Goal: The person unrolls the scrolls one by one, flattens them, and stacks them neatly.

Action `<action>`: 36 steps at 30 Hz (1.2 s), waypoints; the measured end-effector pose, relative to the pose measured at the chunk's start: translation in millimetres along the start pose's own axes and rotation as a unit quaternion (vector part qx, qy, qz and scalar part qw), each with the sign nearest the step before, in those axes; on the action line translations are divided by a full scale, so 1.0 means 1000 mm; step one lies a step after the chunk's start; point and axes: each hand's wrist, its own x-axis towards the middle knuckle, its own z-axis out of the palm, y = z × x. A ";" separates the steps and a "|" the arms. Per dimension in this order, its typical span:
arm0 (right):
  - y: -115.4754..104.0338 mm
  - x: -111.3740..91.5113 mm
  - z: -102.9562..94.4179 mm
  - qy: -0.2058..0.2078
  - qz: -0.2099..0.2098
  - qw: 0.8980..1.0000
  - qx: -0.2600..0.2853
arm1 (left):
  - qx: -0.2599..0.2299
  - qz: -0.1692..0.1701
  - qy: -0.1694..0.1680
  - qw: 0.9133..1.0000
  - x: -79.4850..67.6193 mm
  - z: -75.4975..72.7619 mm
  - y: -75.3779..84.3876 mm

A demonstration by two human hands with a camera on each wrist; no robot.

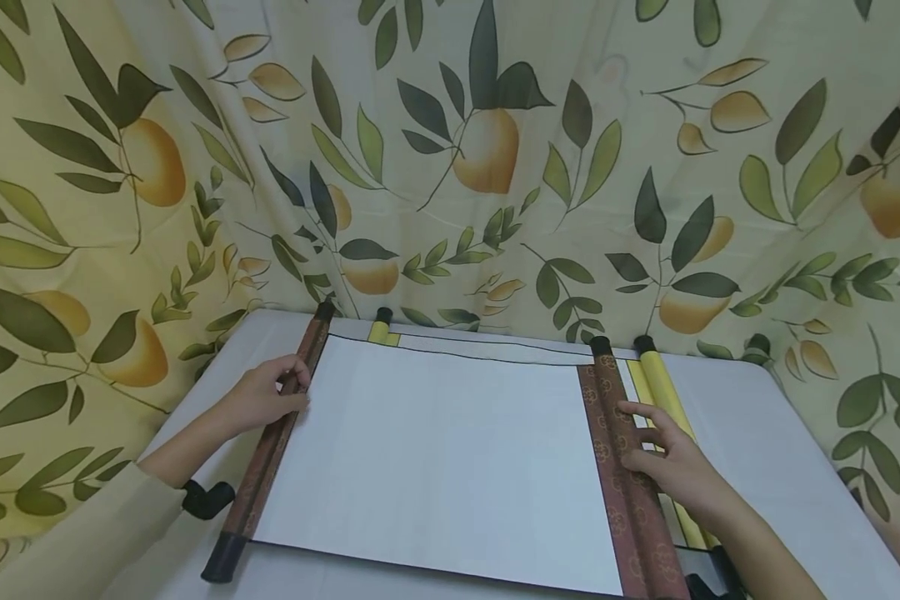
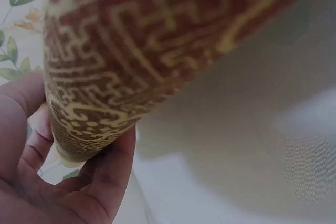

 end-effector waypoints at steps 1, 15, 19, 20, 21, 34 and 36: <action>0.000 0.001 0.001 0.000 0.002 1.000 -0.001 | 0.002 -0.004 -0.004 1.000 0.001 0.000 -0.002; 0.002 0.018 -0.003 -0.006 0.012 1.000 -0.024 | 0.013 -0.026 -0.027 0.999 0.017 -0.007 -0.016; 0.001 0.022 -0.003 -0.005 0.016 0.999 -0.036 | 0.008 -0.027 -0.026 0.999 0.019 -0.011 -0.017; 0.000 0.023 -0.003 -0.004 0.016 0.999 -0.041 | 0.007 -0.026 -0.027 0.999 0.019 -0.012 -0.018; 0.000 0.025 -0.003 -0.005 0.015 0.999 -0.043 | 0.008 -0.024 -0.026 0.999 0.020 -0.013 -0.018; 0.003 0.057 -0.004 -0.008 0.002 0.997 -0.075 | 0.026 -0.045 -0.035 0.998 0.051 -0.016 -0.023; 0.005 0.061 -0.003 -0.010 -0.003 0.995 -0.095 | 0.035 -0.056 -0.049 0.997 0.056 -0.013 -0.024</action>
